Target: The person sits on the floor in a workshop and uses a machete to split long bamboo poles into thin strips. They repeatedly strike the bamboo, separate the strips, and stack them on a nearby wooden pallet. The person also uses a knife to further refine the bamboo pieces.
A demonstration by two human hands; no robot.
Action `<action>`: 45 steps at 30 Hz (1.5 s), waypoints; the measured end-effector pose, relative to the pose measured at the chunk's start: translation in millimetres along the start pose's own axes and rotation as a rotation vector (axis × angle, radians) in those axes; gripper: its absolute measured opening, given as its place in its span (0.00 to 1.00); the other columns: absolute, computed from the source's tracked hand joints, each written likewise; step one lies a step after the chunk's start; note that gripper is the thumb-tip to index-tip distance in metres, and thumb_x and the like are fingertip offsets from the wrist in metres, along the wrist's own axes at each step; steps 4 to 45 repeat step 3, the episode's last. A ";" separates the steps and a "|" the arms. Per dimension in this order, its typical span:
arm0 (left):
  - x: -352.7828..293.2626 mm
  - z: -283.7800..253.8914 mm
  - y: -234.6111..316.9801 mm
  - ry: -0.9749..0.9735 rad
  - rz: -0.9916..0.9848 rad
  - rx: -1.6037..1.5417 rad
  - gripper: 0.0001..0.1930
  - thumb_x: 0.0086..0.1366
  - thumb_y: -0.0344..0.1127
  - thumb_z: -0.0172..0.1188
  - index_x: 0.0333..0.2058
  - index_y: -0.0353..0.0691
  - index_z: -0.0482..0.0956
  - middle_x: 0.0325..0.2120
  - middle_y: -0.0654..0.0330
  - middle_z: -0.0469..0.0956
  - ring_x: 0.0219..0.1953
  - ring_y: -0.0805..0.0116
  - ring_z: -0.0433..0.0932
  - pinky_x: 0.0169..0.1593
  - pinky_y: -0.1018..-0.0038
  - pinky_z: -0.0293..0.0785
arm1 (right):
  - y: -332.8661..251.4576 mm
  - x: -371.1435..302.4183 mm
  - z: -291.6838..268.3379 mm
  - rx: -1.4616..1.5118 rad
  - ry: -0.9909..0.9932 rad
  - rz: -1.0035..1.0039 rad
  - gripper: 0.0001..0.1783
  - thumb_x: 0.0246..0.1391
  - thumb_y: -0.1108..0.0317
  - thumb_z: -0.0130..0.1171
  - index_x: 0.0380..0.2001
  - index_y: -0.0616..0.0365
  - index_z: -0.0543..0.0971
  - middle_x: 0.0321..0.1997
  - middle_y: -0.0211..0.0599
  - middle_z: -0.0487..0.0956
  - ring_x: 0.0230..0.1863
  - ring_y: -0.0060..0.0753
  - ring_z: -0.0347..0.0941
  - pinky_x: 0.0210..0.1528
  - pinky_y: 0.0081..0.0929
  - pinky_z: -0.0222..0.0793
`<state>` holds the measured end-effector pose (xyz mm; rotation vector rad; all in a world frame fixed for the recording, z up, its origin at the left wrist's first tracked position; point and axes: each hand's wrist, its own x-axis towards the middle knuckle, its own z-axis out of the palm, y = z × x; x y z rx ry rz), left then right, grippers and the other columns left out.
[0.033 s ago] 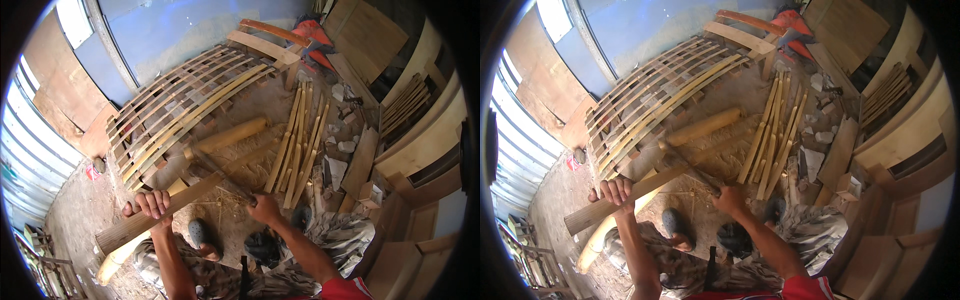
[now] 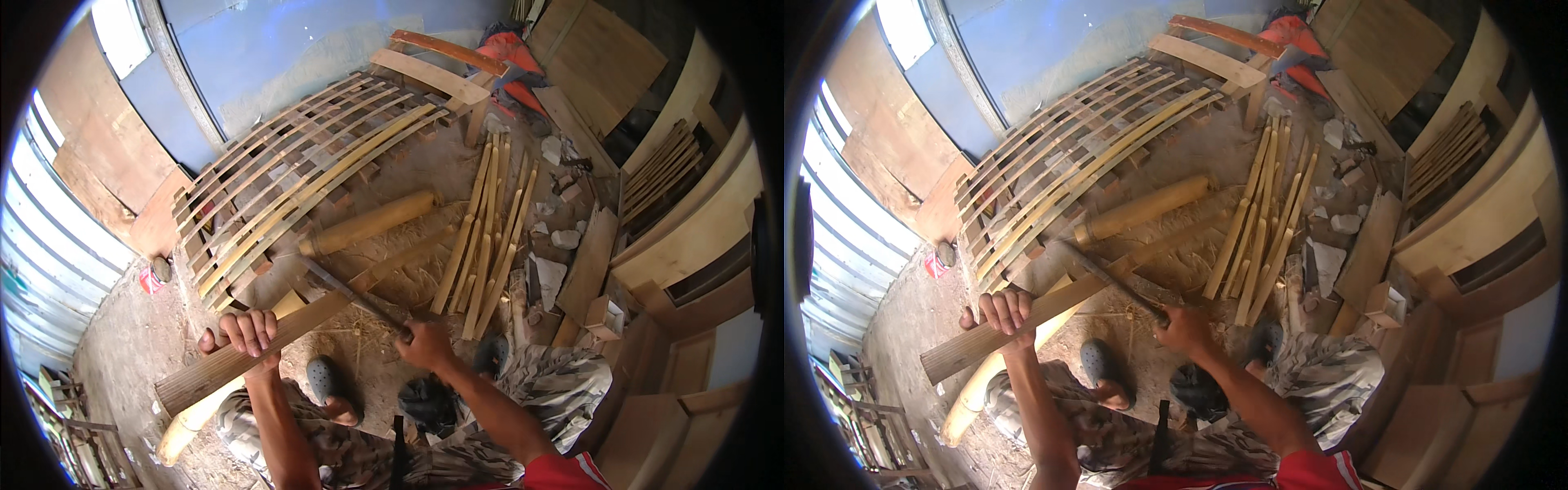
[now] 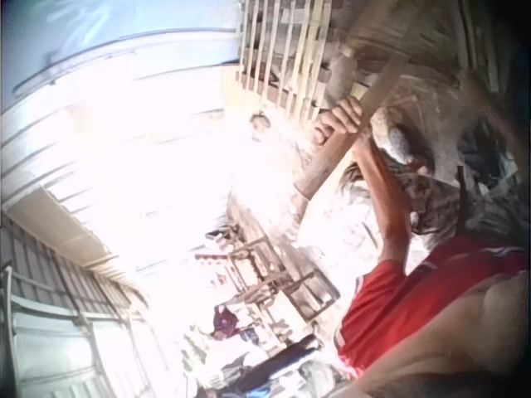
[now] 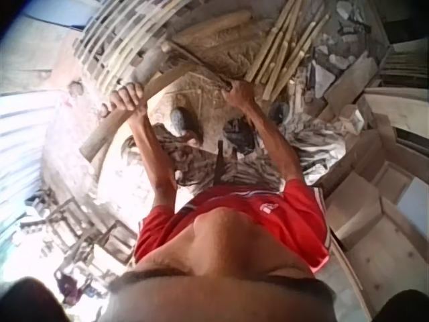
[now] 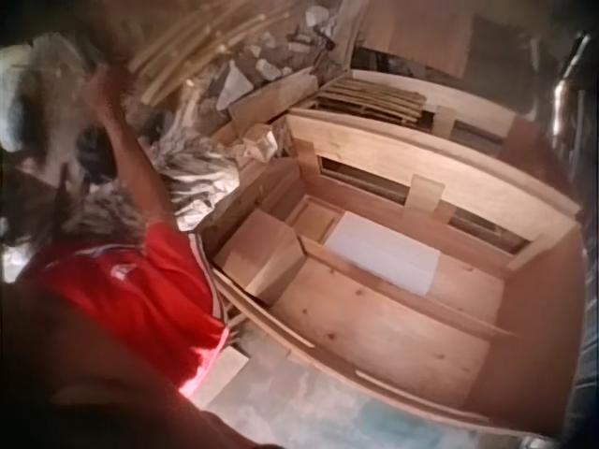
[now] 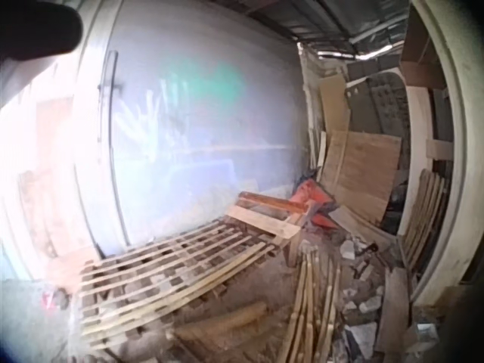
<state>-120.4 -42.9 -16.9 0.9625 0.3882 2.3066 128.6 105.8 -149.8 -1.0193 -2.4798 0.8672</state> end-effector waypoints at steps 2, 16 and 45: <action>6.7 -1.2 0.8 -0.074 -0.019 -0.015 0.28 0.68 0.55 0.39 0.16 0.44 0.71 0.09 0.62 0.70 0.14 0.70 0.65 0.26 0.73 0.63 | -8.5 3.2 -1.8 0.049 -0.078 0.045 0.20 0.48 0.56 0.62 0.40 0.57 0.83 0.25 0.51 0.81 0.30 0.54 0.80 0.36 0.46 0.76; 9.7 -2.3 -0.1 -0.100 -0.017 -0.013 0.28 0.67 0.57 0.40 0.16 0.43 0.71 0.09 0.61 0.71 0.14 0.70 0.66 0.25 0.73 0.62 | -5.8 13.4 -8.0 0.080 -0.142 0.103 0.21 0.48 0.55 0.61 0.43 0.56 0.82 0.26 0.50 0.81 0.30 0.54 0.81 0.37 0.45 0.77; 9.7 -2.3 -0.1 -0.100 -0.017 -0.013 0.28 0.67 0.57 0.40 0.16 0.43 0.71 0.09 0.61 0.71 0.14 0.70 0.66 0.25 0.73 0.62 | -5.8 13.4 -8.0 0.080 -0.142 0.103 0.21 0.48 0.55 0.61 0.43 0.56 0.82 0.26 0.50 0.81 0.30 0.54 0.81 0.37 0.45 0.77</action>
